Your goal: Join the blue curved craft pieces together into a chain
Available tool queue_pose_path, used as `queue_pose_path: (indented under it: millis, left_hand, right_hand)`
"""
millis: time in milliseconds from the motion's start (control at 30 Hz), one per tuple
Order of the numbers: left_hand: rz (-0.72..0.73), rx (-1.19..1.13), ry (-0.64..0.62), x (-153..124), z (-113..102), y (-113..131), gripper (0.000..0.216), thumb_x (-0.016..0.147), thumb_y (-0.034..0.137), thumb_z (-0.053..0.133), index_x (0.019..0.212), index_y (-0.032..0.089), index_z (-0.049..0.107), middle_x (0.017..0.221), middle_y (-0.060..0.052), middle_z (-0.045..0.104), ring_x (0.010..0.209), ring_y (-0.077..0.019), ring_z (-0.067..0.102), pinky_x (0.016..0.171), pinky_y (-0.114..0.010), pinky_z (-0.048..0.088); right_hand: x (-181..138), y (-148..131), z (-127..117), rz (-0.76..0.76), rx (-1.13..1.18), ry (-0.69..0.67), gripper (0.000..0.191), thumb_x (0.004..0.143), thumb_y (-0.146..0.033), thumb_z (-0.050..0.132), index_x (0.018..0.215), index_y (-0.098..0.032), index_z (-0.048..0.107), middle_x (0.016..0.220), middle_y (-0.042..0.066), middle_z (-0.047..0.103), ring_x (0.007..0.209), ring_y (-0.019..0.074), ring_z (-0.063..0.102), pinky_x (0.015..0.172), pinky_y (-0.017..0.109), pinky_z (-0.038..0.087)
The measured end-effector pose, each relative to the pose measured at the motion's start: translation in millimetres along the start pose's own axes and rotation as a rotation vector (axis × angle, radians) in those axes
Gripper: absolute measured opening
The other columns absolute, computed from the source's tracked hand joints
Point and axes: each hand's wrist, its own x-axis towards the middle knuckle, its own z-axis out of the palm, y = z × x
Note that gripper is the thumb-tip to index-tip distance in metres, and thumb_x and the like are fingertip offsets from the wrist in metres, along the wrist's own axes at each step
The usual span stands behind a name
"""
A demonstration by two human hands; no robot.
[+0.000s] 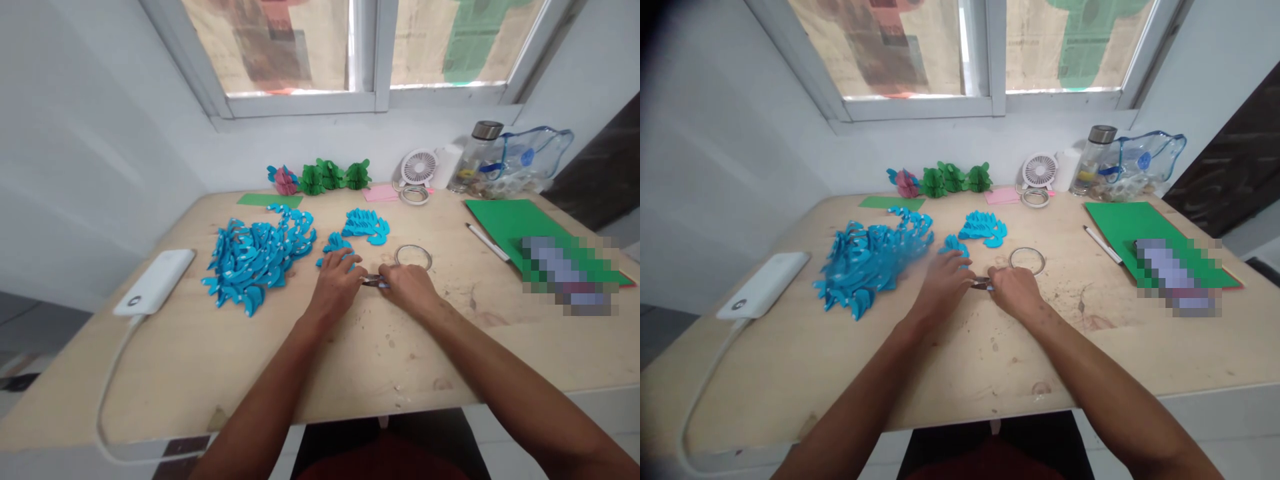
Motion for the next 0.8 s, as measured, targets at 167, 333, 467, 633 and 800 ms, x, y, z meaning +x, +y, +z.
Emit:
queue_pose_path:
  millis: [167,333,467,633,800]
  left_hand:
    - [-0.082,-0.075,-0.002,0.4,1.5,-4.5,0.012,0.081,0.02,0.052,0.079,0.021,0.064,0.097,-0.006,0.065,0.11,-0.0249,0.05,0.094,-0.042,0.036]
    - [-0.448,-0.336,0.125,2.2,-0.8,-5.6,0.01,0.078,0.022,0.055,0.082,0.02,0.064,0.088,-0.006,0.067,0.091,-0.0203,0.059,0.083,-0.034,0.044]
    - [-0.769,-0.724,0.176,7.6,-9.1,1.9,0.01,0.072,0.024,0.061,0.078,0.016,0.065,0.077,-0.004,0.067,0.073,-0.0167,0.061,0.067,-0.027,0.046]
    - [-0.959,-1.038,0.056,12.8,-18.8,13.4,0.017,0.07,0.031,0.063,0.07,0.014,0.067,0.059,-0.002,0.062,0.054,-0.0131,0.056,0.048,-0.022,0.041]
    - [-1.001,-1.211,-0.08,11.4,-17.6,18.0,0.023,0.068,0.036,0.064,0.068,0.014,0.065,0.059,-0.004,0.061,0.049,-0.0119,0.054,0.044,-0.022,0.038]
  right_hand:
    - [-0.2,-0.8,-2.8,0.002,0.01,0.001,0.022,0.086,-0.03,0.042,0.096,-0.019,0.058,0.086,0.012,0.068,0.077,0.0216,0.064,0.061,0.027,0.039]
    - [-1.0,-0.7,-5.7,0.041,0.013,0.022,0.022,0.086,-0.028,0.042,0.098,-0.019,0.058,0.09,0.011,0.068,0.077,0.0218,0.064,0.06,0.027,0.038]
    - [-3.3,0.4,-6.0,0.037,0.039,0.112,0.022,0.086,-0.028,0.041,0.096,-0.019,0.058,0.09,0.01,0.068,0.077,0.0214,0.063,0.058,0.027,0.035]
    - [-4.5,1.1,-4.6,0.023,0.066,0.185,0.021,0.084,-0.024,0.042,0.096,-0.02,0.057,0.091,0.009,0.068,0.075,0.0201,0.062,0.055,0.027,0.029]
    - [-4.1,0.7,-0.6,-0.024,0.08,0.263,0.019,0.082,-0.023,0.043,0.095,-0.019,0.057,0.09,0.007,0.068,0.072,0.019,0.062,0.052,0.027,0.024]
